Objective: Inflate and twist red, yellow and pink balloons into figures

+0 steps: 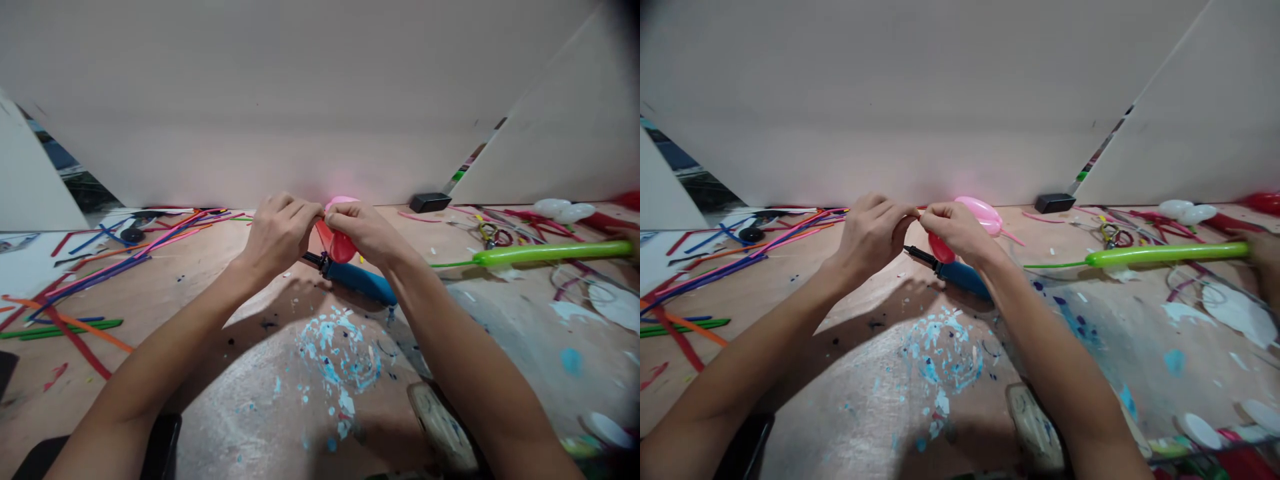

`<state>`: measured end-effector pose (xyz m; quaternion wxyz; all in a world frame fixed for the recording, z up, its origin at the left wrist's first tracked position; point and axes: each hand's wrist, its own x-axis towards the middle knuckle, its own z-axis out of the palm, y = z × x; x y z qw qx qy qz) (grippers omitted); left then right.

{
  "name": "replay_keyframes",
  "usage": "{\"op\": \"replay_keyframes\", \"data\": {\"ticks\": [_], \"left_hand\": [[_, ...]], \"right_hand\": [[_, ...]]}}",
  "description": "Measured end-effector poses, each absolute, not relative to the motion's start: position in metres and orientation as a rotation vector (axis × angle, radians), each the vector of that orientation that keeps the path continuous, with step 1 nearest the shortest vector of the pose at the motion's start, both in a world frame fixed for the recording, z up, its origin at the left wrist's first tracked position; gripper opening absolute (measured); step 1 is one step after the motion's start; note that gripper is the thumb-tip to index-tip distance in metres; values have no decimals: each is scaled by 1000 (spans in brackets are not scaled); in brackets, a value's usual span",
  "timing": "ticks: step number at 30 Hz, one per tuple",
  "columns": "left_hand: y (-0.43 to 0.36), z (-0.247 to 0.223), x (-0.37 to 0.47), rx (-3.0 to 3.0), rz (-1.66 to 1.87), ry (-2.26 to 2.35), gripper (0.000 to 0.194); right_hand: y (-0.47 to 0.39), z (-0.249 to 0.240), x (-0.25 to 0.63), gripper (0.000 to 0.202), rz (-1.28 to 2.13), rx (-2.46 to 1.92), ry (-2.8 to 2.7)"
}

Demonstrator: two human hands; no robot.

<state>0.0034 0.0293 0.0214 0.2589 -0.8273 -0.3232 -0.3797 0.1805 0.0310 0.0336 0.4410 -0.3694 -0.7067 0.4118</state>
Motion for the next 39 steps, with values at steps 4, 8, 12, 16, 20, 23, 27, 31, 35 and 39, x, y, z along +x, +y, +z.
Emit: {"op": "replay_keyframes", "data": {"ticks": [4,8,12,16,20,23,27,31,35,39], "left_hand": [[27,22,3,-2261,-1018,-805,29],[28,22,1,-2302,-1045,-778,29],[35,23,-4,-2384,-1069,-663,25],[41,27,-9,-2526,-1171,-482,20],[38,33,-11,-2638,-1319,-422,17],[32,38,-10,-2703,-1492,-538,15],[28,40,-8,-2859,-1631,-626,15],[29,38,-5,-2832,-1802,-743,19],[27,35,2,-2781,-1913,-865,21],[25,33,6,-2613,-1912,-759,16]], "right_hand": [[33,34,187,25,1153,-867,-1838],[32,33,189,22,1243,-846,-1878],[29,36,192,21,1244,-823,-1983],[29,38,195,23,1237,-801,-2111],[31,36,193,21,1116,-732,-2131],[31,36,192,24,1018,-636,-2077],[30,36,192,28,926,-590,-1996],[31,34,192,30,922,-543,-1953],[34,32,193,30,891,-520,-1899],[33,33,192,33,841,-529,-1891]]}}
